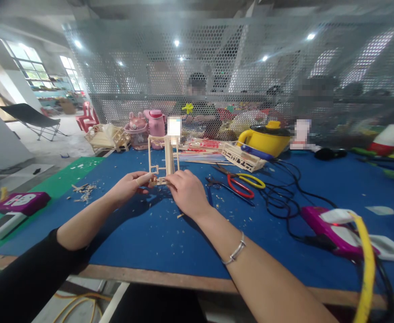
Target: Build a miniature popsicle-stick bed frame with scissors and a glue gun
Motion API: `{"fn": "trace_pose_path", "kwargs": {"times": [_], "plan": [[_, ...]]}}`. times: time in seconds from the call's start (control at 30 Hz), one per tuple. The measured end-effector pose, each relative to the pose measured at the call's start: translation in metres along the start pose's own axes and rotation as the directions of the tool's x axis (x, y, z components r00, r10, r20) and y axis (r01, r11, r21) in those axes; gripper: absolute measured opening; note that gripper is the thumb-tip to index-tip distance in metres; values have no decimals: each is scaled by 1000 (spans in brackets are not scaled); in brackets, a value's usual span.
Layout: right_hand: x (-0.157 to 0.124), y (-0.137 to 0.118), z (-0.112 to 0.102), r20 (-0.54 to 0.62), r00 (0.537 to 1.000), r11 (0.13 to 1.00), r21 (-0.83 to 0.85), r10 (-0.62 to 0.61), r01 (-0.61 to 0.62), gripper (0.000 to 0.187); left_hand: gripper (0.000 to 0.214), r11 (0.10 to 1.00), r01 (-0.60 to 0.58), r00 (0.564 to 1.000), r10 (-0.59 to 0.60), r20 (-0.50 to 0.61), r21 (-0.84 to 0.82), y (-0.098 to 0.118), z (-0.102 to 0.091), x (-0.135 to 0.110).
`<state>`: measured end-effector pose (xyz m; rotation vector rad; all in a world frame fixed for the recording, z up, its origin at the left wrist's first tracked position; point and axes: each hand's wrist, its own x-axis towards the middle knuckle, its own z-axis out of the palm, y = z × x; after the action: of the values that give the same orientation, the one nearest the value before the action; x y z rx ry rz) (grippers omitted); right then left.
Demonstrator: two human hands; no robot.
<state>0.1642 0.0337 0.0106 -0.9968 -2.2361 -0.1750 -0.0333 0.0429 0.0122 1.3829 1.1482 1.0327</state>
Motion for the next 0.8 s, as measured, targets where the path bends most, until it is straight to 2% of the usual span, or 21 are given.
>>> {"fn": "trace_pose_path", "kwargs": {"times": [0.1, 0.23, 0.3, 0.43, 0.53, 0.67, 0.7, 0.73, 0.8], "plan": [[0, -1, -1, 11, 1000, 1000, -7, 4, -4, 17, 53, 1000, 13, 999, -14, -38, -12, 1, -4, 2], [0, -2, -1, 9, 1000, 1000, -1, 11, -11, 17, 61, 996, -13, 970, -8, -241, -88, -2, -11, 7], [0, -2, -1, 6, 1000, 1000, 4, 9, -9, 18, 53, 991, -55, 948, 14, -317, -121, -4, -12, 10], [-1, -1, 0, 4, 1000, 1000, 8, 8, -8, 18, 25, 972, -184, 890, 102, -444, -145, -4, -15, 14], [-1, 0, 0, 9, 1000, 1000, 11, 8, -8, 18, 20, 941, -307, 793, 171, -584, -142, 3, -29, 16], [0, -1, 0, 3, 1000, 1000, 5, 8, -8, 17, 16, 850, -517, 559, 244, -793, -102, 12, -59, 16], [0, -1, 0, -1, 1000, 1000, 4, 7, -7, 17, 16, 839, -533, 547, 244, -801, -108, 12, -64, 16], [0, -1, 1, -6, 1000, 1000, 5, 5, -5, 17, 17, 842, -525, 565, 241, -789, -119, 11, -67, 17], [0, -2, 1, -11, 1000, 1000, 6, 3, -3, 17, 15, 881, -451, 652, 214, -728, -145, 8, -64, 17]]}}
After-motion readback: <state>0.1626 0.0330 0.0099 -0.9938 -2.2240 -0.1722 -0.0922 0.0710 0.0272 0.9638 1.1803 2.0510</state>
